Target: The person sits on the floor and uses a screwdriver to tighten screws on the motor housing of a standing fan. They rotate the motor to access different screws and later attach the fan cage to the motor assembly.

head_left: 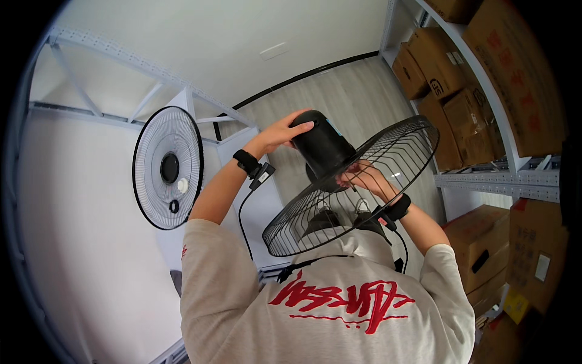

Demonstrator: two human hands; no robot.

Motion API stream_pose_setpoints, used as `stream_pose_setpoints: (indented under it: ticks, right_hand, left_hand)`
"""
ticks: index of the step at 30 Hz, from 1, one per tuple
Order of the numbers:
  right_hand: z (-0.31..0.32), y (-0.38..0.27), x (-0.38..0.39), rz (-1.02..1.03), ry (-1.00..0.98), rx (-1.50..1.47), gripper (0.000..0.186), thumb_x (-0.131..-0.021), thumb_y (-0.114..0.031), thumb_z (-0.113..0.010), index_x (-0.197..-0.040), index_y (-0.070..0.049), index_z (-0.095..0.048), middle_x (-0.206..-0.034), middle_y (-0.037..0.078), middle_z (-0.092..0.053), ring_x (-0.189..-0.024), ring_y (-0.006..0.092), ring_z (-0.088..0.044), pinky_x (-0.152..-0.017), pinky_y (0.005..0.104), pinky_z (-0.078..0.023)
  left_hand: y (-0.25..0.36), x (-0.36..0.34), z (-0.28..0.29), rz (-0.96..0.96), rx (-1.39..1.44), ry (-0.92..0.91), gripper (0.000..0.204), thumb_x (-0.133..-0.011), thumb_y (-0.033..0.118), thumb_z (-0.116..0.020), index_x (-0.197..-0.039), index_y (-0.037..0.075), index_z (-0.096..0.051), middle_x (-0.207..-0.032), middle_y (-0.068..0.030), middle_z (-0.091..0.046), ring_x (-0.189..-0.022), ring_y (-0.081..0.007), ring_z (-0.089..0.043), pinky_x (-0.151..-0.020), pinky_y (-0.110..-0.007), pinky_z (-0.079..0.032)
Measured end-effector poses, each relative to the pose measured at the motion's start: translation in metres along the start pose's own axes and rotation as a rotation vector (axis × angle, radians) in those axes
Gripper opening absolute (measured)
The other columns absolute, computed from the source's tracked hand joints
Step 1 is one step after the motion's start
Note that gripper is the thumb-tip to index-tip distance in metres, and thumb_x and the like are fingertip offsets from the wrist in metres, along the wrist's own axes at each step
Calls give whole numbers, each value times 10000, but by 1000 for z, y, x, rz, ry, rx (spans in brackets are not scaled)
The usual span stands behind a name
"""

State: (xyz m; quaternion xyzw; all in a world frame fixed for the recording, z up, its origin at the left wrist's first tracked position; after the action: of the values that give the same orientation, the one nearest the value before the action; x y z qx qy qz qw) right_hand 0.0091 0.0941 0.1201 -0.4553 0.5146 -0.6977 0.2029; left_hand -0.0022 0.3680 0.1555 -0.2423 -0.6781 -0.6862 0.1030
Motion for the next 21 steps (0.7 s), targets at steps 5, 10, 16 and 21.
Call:
stream_pose_setpoints:
  ticks: [5, 10, 16, 21]
  right_hand:
    - [-8, 11, -8, -32, 131, -129, 212, -802, -218, -736, -780, -8, -733, -664, 29, -696, -637, 89, -647, -609, 251, -495]
    - [-4, 1, -11, -101, 250, 87, 271, -768, -249, -755, -683, 2, -698, -593, 40, -671, -572, 98, -635, -562, 262, -482]
    - [8, -29, -16, -28, 351, -36, 296, -741, -214, -724, -576, -15, -580, -518, 9, -579, -536, 95, -602, -530, 265, -437]
    - [25, -60, -34, -44, 298, 204, 313, -756, -269, -718, -588, -18, -635, -547, 30, -631, -524, 114, -612, -526, 293, -461]
  left_hand:
    - [13, -3, -3, -25, 10, -21, 653, -952, 451, -682, -1509, 179, -475, -1301, -18, -595, -1099, -114, -570, -693, -250, -502]
    - [20, -9, 8, -11, -27, -23, 693, -888, 482, -741, -1468, 177, -516, -1329, -50, -597, -1201, -193, -573, -813, -363, -560]
    - [38, -25, 18, -58, -22, -3, 688, -898, 447, -745, -1476, 157, -511, -1310, -43, -620, -1146, -170, -618, -828, -339, -567]
    - [56, -40, 40, -49, -8, -16, 669, -904, 429, -745, -1469, 150, -521, -1303, -39, -627, -1135, -170, -625, -835, -340, -568]
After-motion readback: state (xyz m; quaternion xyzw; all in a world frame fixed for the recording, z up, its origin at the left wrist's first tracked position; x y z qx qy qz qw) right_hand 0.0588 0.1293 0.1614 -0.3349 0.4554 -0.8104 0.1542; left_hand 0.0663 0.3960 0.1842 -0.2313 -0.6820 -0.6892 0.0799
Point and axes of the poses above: each hand's wrist, its own x-axis away from the middle knuckle, its own z-axis out of the back of the hand, y = z × x, the point moved 3 cm from there along -x, towards the middle knuckle
